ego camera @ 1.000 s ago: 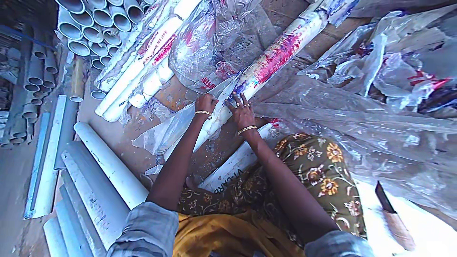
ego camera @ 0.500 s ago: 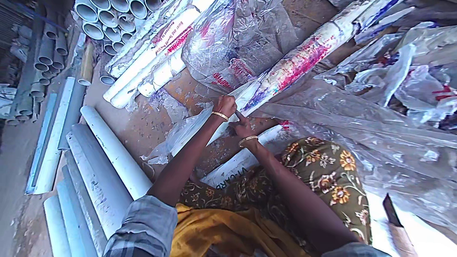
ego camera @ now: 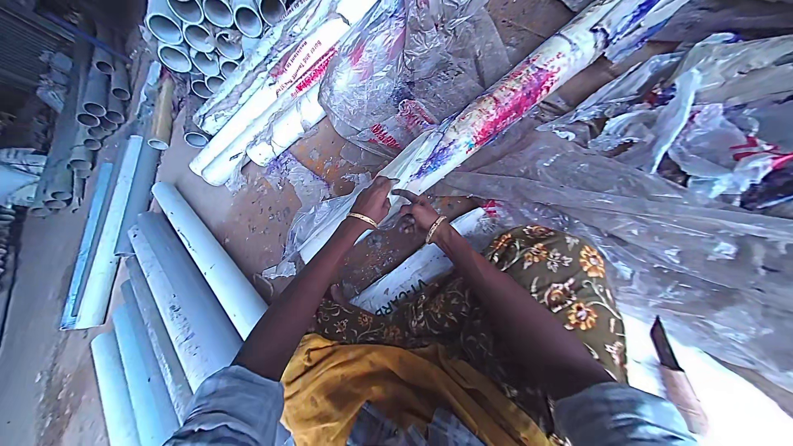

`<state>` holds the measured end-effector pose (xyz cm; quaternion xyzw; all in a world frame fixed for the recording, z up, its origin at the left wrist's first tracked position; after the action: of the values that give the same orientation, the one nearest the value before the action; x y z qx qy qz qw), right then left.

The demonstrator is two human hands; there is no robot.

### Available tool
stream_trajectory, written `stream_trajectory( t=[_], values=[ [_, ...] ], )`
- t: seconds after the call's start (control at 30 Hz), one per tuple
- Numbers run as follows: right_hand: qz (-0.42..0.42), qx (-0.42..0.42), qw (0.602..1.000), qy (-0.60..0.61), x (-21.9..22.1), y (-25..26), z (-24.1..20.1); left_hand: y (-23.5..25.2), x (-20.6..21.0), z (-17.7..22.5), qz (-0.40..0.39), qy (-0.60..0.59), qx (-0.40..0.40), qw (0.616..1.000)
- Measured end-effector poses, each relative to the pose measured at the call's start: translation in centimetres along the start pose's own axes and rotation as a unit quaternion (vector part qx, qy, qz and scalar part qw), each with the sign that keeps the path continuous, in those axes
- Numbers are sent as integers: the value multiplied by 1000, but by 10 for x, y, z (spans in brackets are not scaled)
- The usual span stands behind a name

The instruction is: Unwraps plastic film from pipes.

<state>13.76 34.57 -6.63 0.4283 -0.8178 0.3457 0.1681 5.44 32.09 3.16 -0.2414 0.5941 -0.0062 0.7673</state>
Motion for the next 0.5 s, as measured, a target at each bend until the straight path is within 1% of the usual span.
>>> stream_trajectory(
  t=[0.03, 0.07, 0.13, 0.2, 0.23, 0.33, 0.4, 0.47, 0.5],
  values=[
    [-13, -2, 1000, -11, 3, 2, -2, -18, 8, -14, 18, 10, -34, 999],
    [-21, -1, 1000, -20, 6, 2, -5, -35, 18, -33, 20, 24, -71, 997],
    [-22, 5, 999, -41, 12, 0, -8, -61, 36, -77, 7, 43, -116, 992],
    [-13, 12, 997, -75, 12, -1, -7, -76, 52, -113, -2, 31, -101, 994],
    [-12, 13, 996, -90, 13, -1, -6, -78, 58, -123, -4, 19, -89, 996],
    [-35, 18, 994, -100, 17, 5, -2, -71, 65, -136, 41, -50, -79, 995],
    [-44, 28, 993, -104, 22, 6, -2, -63, 62, -146, 67, -89, -72, 991],
    [2, 17, 993, -113, 30, -1, -7, -54, 54, -156, 71, -107, -67, 989],
    [43, -9, 993, -114, 29, -1, -9, -50, 51, -159, 69, -118, -64, 989]
  ],
)
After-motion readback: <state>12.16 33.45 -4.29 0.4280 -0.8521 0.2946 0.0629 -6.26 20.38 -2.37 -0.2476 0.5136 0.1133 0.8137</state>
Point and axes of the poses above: each hand's wrist, its own y-axis towards the middle knuckle, its own x-axis out of the palm, z = x × y, the point moved 6 cm from there along y, towards the middle knuckle, and after that the axes turned 2 degrees about y, right-handed, at the moved point
